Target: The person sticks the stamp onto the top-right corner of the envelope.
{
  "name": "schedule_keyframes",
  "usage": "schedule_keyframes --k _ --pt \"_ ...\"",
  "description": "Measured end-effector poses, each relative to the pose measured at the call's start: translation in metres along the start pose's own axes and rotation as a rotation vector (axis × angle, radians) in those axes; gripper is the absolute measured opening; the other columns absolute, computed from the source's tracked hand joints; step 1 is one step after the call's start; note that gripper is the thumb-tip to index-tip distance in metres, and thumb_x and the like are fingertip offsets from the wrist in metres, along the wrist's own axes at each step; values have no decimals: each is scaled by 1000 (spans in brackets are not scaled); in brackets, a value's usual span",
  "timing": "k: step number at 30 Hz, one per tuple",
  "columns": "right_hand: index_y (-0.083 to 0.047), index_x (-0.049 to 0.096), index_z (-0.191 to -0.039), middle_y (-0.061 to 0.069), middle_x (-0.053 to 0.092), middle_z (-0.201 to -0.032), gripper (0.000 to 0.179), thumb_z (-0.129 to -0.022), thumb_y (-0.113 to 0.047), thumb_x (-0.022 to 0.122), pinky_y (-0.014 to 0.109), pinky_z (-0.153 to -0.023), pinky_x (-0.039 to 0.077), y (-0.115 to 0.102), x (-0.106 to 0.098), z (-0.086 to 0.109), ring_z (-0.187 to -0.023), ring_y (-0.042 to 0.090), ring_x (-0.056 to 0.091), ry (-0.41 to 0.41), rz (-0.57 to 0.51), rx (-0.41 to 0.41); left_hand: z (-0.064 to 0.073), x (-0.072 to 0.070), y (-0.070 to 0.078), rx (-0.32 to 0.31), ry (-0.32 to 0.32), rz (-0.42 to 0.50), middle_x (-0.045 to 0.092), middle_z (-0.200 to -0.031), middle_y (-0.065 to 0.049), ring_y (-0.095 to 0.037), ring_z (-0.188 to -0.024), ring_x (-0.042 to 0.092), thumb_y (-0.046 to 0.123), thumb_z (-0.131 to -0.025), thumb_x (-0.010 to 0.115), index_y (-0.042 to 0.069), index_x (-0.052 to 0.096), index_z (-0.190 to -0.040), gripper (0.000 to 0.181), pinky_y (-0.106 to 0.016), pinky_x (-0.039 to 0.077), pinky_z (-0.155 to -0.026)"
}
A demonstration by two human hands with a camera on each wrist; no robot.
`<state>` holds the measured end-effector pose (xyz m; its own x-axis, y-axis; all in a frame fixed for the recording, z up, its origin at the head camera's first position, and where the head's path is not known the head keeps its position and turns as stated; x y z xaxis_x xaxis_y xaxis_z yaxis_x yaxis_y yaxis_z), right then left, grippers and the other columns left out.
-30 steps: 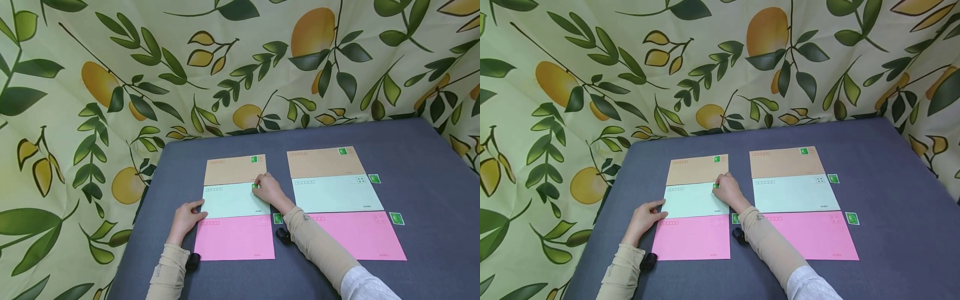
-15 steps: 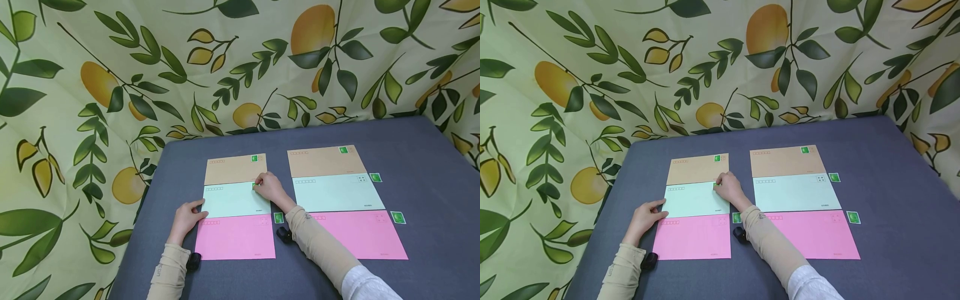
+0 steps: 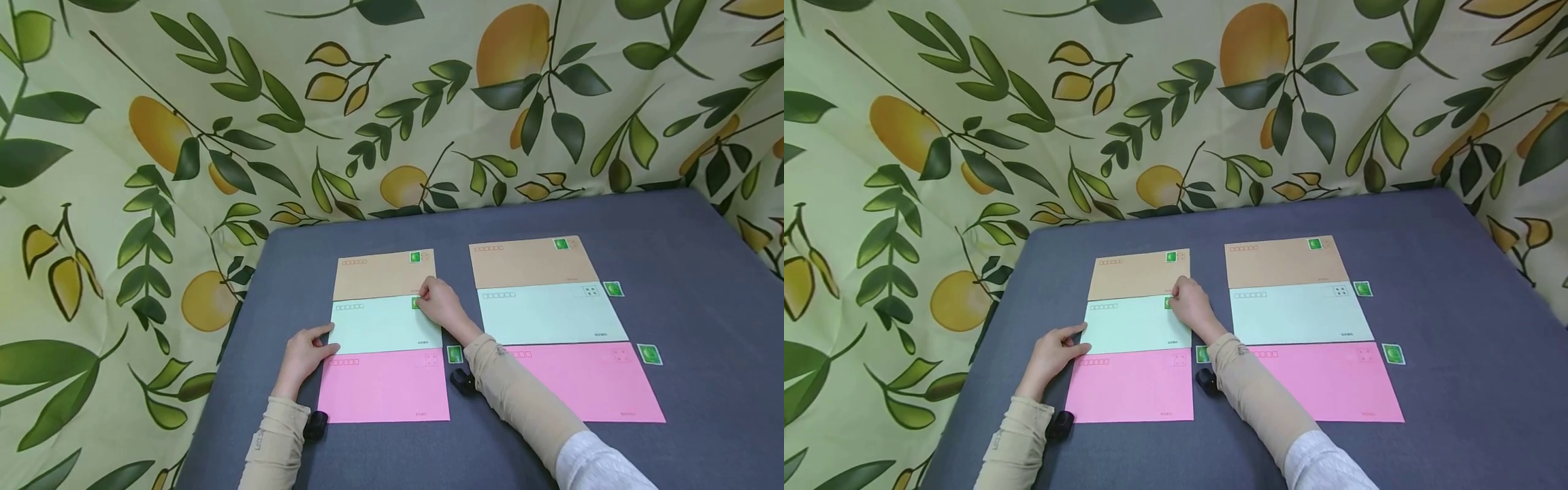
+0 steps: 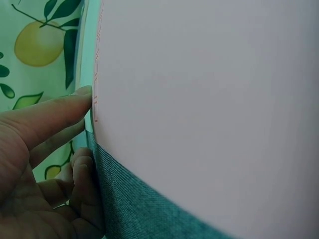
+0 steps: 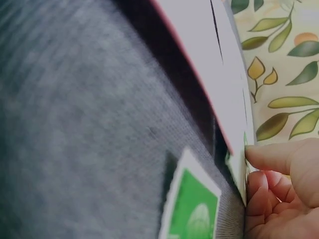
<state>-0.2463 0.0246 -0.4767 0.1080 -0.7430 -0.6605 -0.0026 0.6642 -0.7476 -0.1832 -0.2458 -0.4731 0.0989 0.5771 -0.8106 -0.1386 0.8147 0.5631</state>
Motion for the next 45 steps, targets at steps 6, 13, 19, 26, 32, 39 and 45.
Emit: schedule_keyframes --k 6,13,19,26,32,39,45 --pt "-3 56 -85 7 50 -79 9 -85 -7 64 24 -61 35 -1 1 -1 -71 18 47 -21 11 2 -1 -1 0 -1 -12 -2 48 -70 -7 -17 -64 40 16 -78 73 6 61 -124 48 -27 30 -55" --pt "-4 58 -83 8 52 -80 7 -87 -8 62 24 -61 36 -2 2 0 -71 18 48 -38 22 -13 -1 -1 0 5 -8 -7 48 -70 -7 -17 -64 40 16 -78 73 6 62 -122 46 -27 31 -56" --pt "-5 58 -81 8 52 -79 9 -86 -9 64 24 -61 36 -3 -1 2 -70 18 48 -33 16 -20 1 -2 2 2 -11 -3 47 -70 -7 -17 -64 40 16 -78 72 6 62 -122 46 -27 30 -55" --pt "-6 57 -81 6 52 -77 9 -85 -9 64 24 -61 36 -5 -3 0 -70 17 48 -19 2 -45 0 -5 4 16 -14 34 49 -70 -7 -16 -63 41 17 -81 70 5 62 -121 43 -27 31 -55" --pt "-6 60 -84 7 56 -79 8 -85 -12 64 25 -63 38 -5 -3 1 -71 17 50 -19 -24 -58 0 -8 12 60 19 25 53 -71 -7 -16 -63 43 18 -82 68 4 65 -116 37 -26 33 -55" --pt "-7 63 -89 6 60 -81 12 -87 -19 63 24 -64 40 -10 -6 3 -73 17 52 -50 -66 -61 0 -15 33 160 176 28 53 -73 -8 -15 -63 45 19 -83 69 4 70 -105 27 -25 36 -58" --pt "-8 62 -92 6 60 -83 14 -88 -22 62 25 -61 38 -18 -19 10 -72 17 50 -75 -93 -63 2 -12 56 176 138 41 54 -77 -6 -14 -62 43 22 -83 68 8 69 -109 30 -24 35 -56"
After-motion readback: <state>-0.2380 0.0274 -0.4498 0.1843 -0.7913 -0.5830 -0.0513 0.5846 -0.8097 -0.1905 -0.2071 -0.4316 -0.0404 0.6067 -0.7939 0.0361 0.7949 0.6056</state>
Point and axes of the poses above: each hand's wrist, its own z-axis away from the middle knuckle, its own x-axis out of the palm, y = z × x, the point moved 6 cm from there along -z, towards the middle knuckle
